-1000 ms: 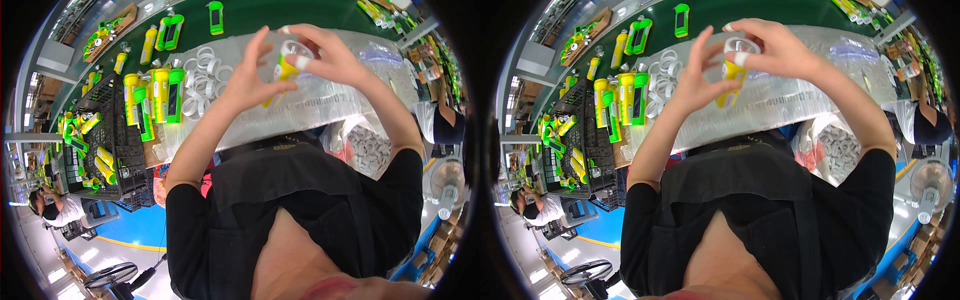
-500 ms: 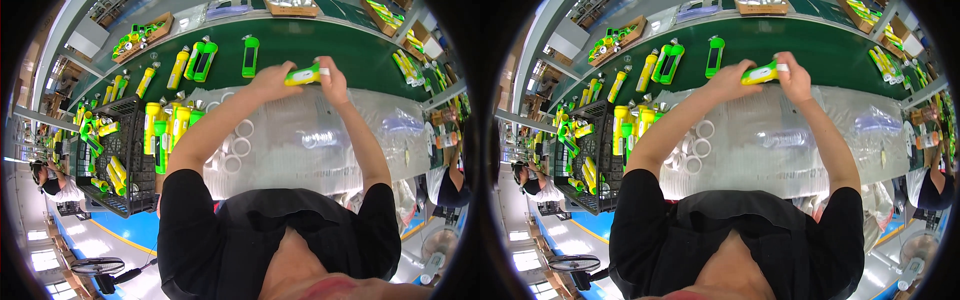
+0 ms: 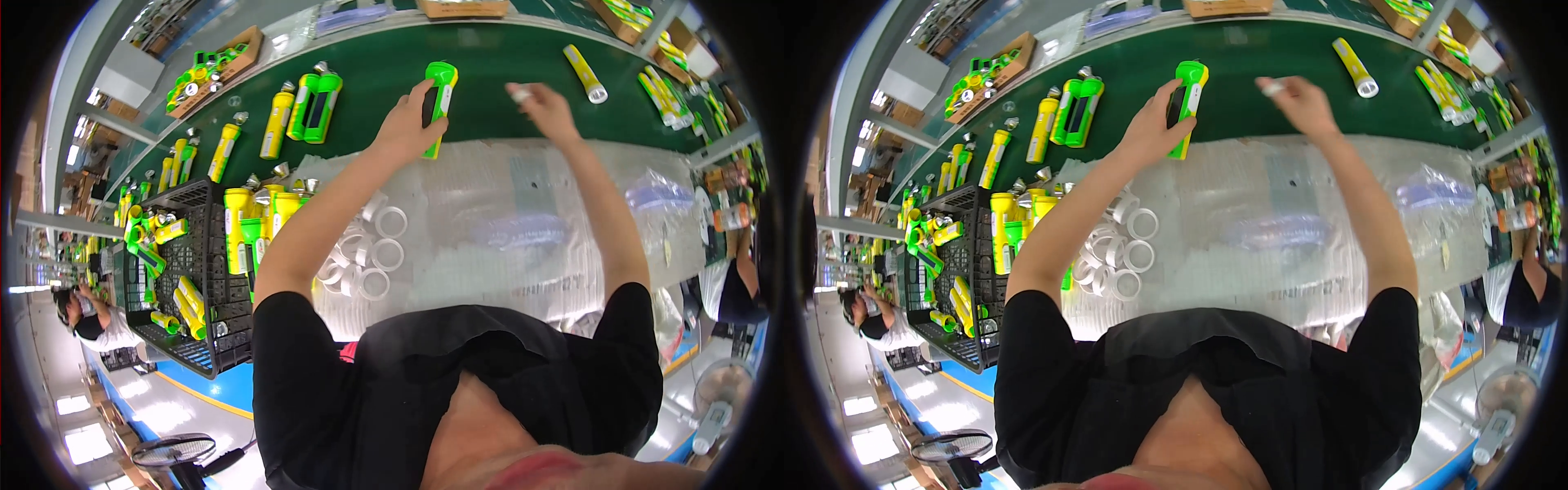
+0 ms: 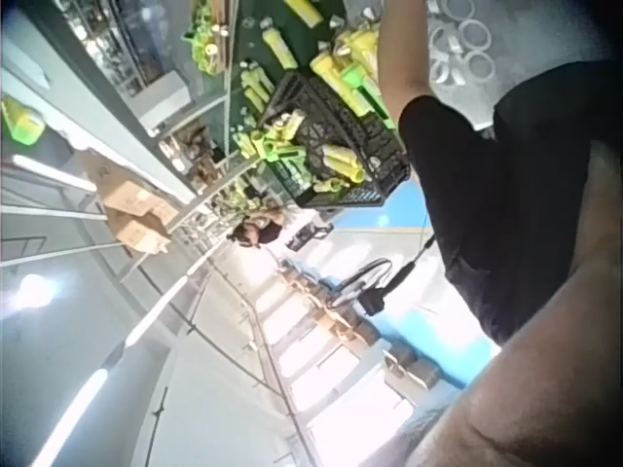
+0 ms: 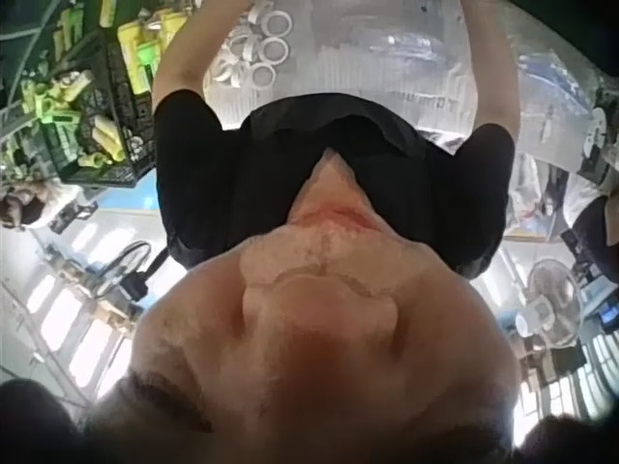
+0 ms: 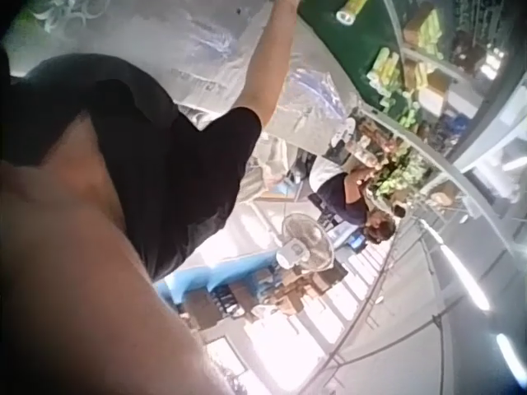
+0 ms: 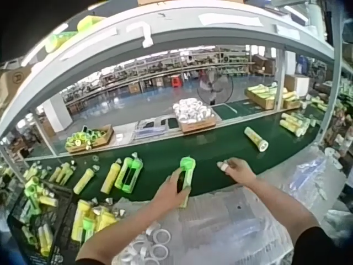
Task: Assembling flashlights by attaching plastic caps, lenses, and housings on a factory assembly line.
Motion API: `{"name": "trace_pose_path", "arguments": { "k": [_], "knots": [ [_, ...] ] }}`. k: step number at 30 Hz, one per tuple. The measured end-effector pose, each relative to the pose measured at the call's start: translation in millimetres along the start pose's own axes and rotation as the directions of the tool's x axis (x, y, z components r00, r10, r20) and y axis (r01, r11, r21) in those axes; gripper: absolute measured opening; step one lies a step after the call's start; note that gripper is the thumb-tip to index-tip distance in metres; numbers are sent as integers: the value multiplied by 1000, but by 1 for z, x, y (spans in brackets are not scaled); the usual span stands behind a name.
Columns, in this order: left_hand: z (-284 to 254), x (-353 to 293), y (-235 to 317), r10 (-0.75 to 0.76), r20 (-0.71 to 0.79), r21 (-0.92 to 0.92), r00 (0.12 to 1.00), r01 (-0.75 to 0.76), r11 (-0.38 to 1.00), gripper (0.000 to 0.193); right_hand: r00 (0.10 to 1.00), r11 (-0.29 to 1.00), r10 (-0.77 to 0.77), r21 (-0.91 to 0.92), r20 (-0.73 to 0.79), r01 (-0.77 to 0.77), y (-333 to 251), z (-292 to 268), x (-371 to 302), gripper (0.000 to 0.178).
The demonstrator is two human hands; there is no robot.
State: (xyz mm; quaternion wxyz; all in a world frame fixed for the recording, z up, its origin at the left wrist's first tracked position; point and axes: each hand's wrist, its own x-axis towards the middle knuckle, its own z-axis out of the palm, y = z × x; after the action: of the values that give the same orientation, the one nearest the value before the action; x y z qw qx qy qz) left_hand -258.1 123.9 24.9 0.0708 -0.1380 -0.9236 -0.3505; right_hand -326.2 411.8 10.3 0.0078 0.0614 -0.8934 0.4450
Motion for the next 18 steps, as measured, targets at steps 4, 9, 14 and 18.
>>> {"name": "trace_pose_path", "arguments": {
  "k": [4, 9, 14, 18],
  "knots": [
    [16, -80, 53, 277, -17, -189, 961, -275, 943, 74, 984, 693, 16, 707, 179, -140, -77, 56, -108, 53],
    [-11, -140, 74, -104, 21, -243, 994, 106, 964, 37, 971, 339, -39, 917, 235, -208, -96, 59, -206, 32],
    [0, -147, 74, 269, -145, -647, 952, -297, 702, 51, 836, 450, -237, 818, 495, -357, -102, 67, -263, 66],
    [-6, -166, 74, 328, -52, -588, 943, -295, 753, 43, 769, 540, -329, 777, 549, -323, -103, 80, -281, 64]
  ]
}}
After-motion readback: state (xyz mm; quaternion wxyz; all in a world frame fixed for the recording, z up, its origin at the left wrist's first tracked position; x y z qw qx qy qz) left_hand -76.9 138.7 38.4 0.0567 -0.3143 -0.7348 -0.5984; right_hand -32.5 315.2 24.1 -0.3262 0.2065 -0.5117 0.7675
